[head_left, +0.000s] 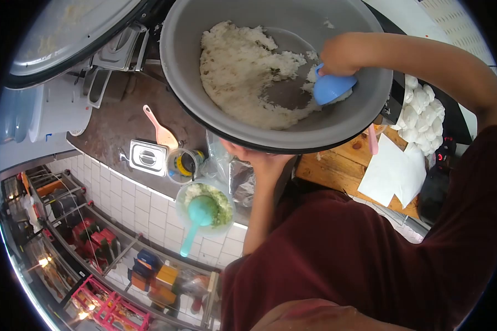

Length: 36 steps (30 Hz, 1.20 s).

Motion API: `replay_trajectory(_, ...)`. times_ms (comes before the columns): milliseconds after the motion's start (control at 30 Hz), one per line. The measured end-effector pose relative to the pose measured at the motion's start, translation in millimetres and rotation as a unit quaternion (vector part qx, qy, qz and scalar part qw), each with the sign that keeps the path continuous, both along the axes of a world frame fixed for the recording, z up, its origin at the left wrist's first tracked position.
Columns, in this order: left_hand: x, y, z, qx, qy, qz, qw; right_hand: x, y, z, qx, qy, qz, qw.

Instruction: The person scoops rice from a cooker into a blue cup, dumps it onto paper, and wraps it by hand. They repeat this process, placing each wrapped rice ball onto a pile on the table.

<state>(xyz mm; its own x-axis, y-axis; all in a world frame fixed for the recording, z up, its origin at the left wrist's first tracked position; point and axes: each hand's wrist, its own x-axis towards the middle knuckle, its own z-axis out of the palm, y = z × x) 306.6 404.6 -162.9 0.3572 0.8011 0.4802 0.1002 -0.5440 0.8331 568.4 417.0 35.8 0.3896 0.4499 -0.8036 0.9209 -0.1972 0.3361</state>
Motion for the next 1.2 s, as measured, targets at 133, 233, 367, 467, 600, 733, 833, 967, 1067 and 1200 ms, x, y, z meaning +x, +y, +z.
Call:
replay_trajectory(133, 5.5, 6.2, 12.8, 0.016, -0.039, -0.013, 0.999, 5.6, 11.9, 4.3, 0.058, -0.042, 0.085, 0.994)
replay_trajectory(233, 5.2, 6.1, 19.5, 0.022, -0.034, -0.007, 0.999, -0.1, 15.5, 10.3, 0.059, -0.055, 0.172, 0.982)
replay_trajectory(367, 4.7, 6.3, 14.3, 0.015, -0.040, -0.005, 0.999, -0.6, 10.0, 7.1, 0.079, -0.015, 0.187, 0.979)
replay_trajectory(467, 5.9, 6.0, 20.8, -0.003, -0.043, -0.013, 0.999, -7.4, 1.1, -4.7, 0.063, -0.001, 0.187, 0.980)
replay_trajectory(600, 7.3, 7.8, 10.1, 0.030, -0.053, -0.020, 0.998, -12.6, 7.4, -9.5, 0.012, 0.000, 0.158, 0.987)
replay_trajectory(733, 5.6, 4.8, 8.2, 0.020, -0.049, -0.020, 0.998, -7.4, 22.5, -20.3, -0.104, 0.023, 0.091, 0.990)
replay_trajectory(833, 4.5, 3.2, 7.2, 0.014, -0.045, -0.019, 0.999, -14.2, 34.5, 0.8, -0.169, 0.052, 0.024, 0.984)
replay_trajectory(967, 3.2, 0.3, 4.2, 0.009, -0.034, -0.019, 0.999, -2.0, 48.6, 33.1, -0.232, 0.198, -0.146, 0.941)
replay_trajectory(1067, 2.3, 0.2, -1.1, 0.003, -0.026, -0.019, 0.999, -0.6, 46.3, 48.4, -0.227, 0.280, -0.175, 0.916)
replay_trajectory(1200, 0.5, -1.3, -11.7, -0.013, -0.018, -0.014, 1.000, 12.7, 29.5, 28.0, -0.199, 0.402, -0.289, 0.846)
